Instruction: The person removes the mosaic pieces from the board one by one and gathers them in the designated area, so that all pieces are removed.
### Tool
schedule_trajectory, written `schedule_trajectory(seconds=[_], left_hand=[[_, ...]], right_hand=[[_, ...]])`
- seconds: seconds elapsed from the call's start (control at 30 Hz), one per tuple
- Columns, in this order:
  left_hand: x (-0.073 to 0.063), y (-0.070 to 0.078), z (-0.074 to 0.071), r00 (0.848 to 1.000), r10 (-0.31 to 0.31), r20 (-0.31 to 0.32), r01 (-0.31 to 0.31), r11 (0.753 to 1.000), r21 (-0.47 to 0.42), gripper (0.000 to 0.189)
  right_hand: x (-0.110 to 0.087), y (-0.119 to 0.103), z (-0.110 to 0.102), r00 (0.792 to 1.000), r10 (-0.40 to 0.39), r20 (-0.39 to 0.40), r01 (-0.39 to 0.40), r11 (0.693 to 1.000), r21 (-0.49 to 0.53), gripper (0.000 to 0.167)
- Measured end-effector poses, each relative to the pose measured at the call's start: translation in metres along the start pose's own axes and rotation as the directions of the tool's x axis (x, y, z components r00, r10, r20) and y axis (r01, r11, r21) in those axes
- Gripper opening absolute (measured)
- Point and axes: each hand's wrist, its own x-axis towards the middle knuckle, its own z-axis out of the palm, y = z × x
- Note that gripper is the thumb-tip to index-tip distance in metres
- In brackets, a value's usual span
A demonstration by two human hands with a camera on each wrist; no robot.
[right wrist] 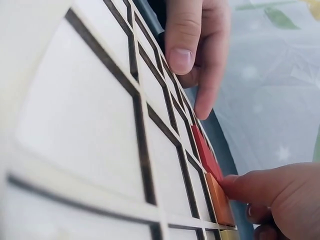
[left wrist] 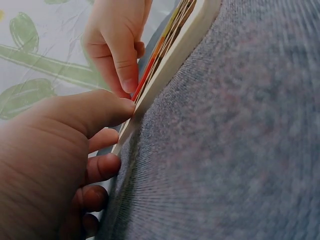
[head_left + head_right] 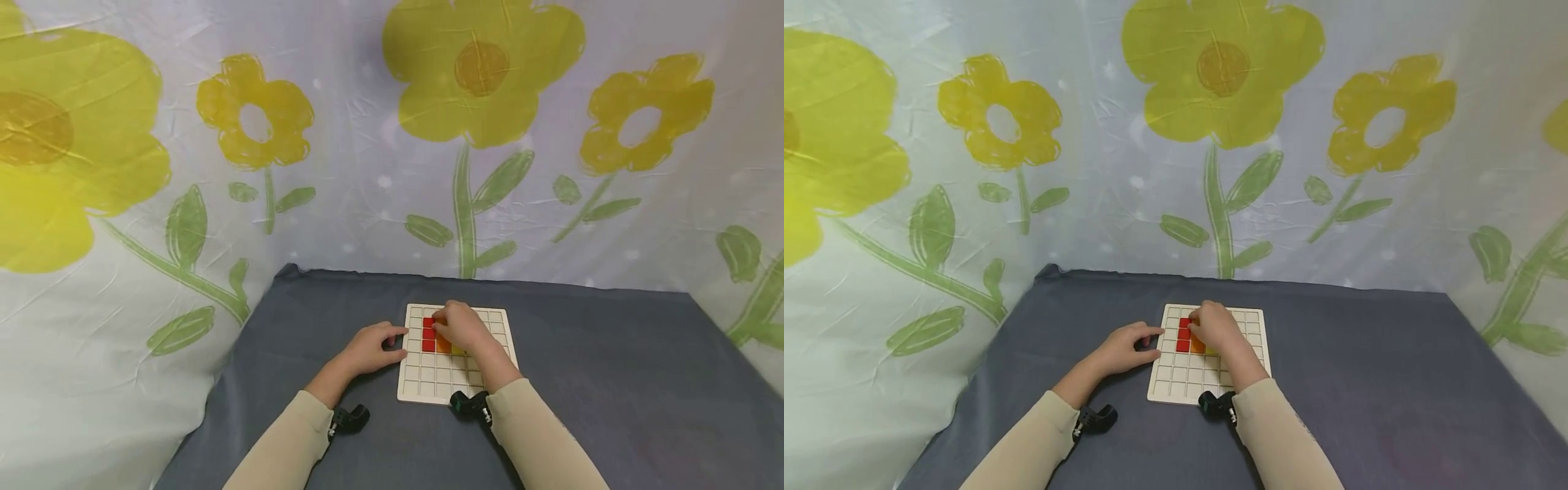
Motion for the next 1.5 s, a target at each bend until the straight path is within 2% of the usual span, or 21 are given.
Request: schedule_trajectory(seconds=[0.13, 0.37, 0.53, 0.7, 0.97, 1.17, 1.5], left_hand=[[0.0, 0.001, -0.001, 1.0, -0.016, 0.003, 0.016, 1.0, -0.007, 0.046], [0.0, 0.001, -0.001, 1.0, -0.028, 0.007, 0.028, 1.0, -0.002, 0.047], [0.0, 0.001, 0.0, 0.999, -0.03, 0.015, 0.03, 1.0, -0.003, 0.047], [0.002, 0.003, -0.002, 0.999, -0.023, 0.032, 0.022, 0.999, 0.029, 0.048], [0.0, 0.008, -0.007, 0.997, -0.025, 0.07, 0.019, 0.997, 0.077, 0.05], [-0.002, 0.006, -0.004, 0.999, -0.009, 0.053, 0.005, 0.998, 0.069, 0.05], [-0.003, 0.004, -0.003, 0.999, -0.024, 0.036, 0.023, 0.999, 0.033, 0.049]], right_hand=[[0.001, -0.002, -0.001, 1.0, -0.01, -0.02, 0.01, 1.0, 0.004, 0.023], [0.003, -0.002, 0.001, 0.998, 0.029, -0.06, -0.028, 0.999, 0.019, 0.025], [0.001, -0.001, 0.0, 0.997, 0.025, -0.071, -0.024, 1.0, 0.019, 0.025], [-0.001, 0.003, -0.011, 0.998, 0.041, -0.052, -0.036, 0.995, 0.098, 0.026], [-0.012, 0.016, -0.032, 0.996, 0.095, 0.002, -0.092, 0.963, 0.252, 0.03], [-0.025, 0.034, -0.05, 0.994, 0.111, -0.019, -0.098, 0.933, 0.347, 0.033], [-0.039, 0.061, -0.073, 0.987, 0.161, -0.022, -0.139, 0.904, 0.404, 0.036]])
